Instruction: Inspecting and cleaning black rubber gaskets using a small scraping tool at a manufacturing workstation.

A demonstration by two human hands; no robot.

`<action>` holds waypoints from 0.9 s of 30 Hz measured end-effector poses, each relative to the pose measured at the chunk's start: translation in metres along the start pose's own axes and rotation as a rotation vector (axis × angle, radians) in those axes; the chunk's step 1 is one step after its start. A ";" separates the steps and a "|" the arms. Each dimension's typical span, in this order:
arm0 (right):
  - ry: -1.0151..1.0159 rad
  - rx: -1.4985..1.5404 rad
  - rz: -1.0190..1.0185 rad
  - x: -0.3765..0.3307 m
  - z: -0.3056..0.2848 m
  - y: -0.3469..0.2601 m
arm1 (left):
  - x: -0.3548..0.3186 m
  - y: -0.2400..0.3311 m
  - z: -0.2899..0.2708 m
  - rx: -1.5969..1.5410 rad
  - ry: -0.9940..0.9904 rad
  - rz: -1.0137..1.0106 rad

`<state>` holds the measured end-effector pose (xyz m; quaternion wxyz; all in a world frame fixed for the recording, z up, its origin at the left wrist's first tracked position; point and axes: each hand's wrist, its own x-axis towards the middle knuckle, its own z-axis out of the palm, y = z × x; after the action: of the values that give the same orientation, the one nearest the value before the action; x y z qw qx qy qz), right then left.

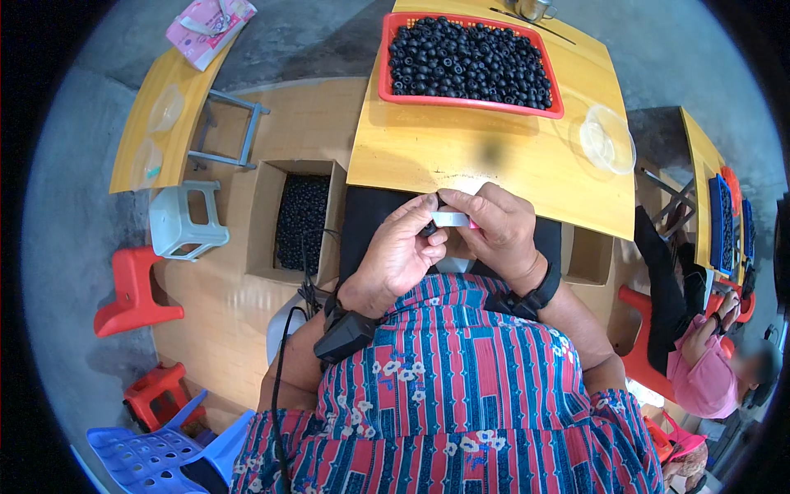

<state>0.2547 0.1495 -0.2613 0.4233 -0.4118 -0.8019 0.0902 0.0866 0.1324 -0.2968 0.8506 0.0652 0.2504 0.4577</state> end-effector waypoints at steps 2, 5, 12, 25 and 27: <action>-0.004 -0.021 -0.043 0.009 -0.001 -0.011 | -0.010 0.007 0.012 0.062 0.060 -0.007; -0.022 -0.004 -0.073 0.020 0.003 -0.029 | -0.024 0.018 0.008 0.000 0.024 0.007; -0.086 0.162 0.074 0.025 0.061 -0.104 | -0.100 0.101 -0.042 0.032 0.130 0.081; 0.024 0.184 0.380 0.051 0.072 -0.112 | -0.133 0.235 -0.209 -0.230 0.674 0.597; 0.003 0.308 0.317 0.072 0.065 -0.111 | -0.174 0.235 -0.303 0.573 0.751 0.830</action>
<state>0.1187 0.1442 -0.2039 0.4628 -0.4633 -0.7033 0.2767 -0.3147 0.0899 -0.4155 0.4049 0.2171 0.5988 0.6561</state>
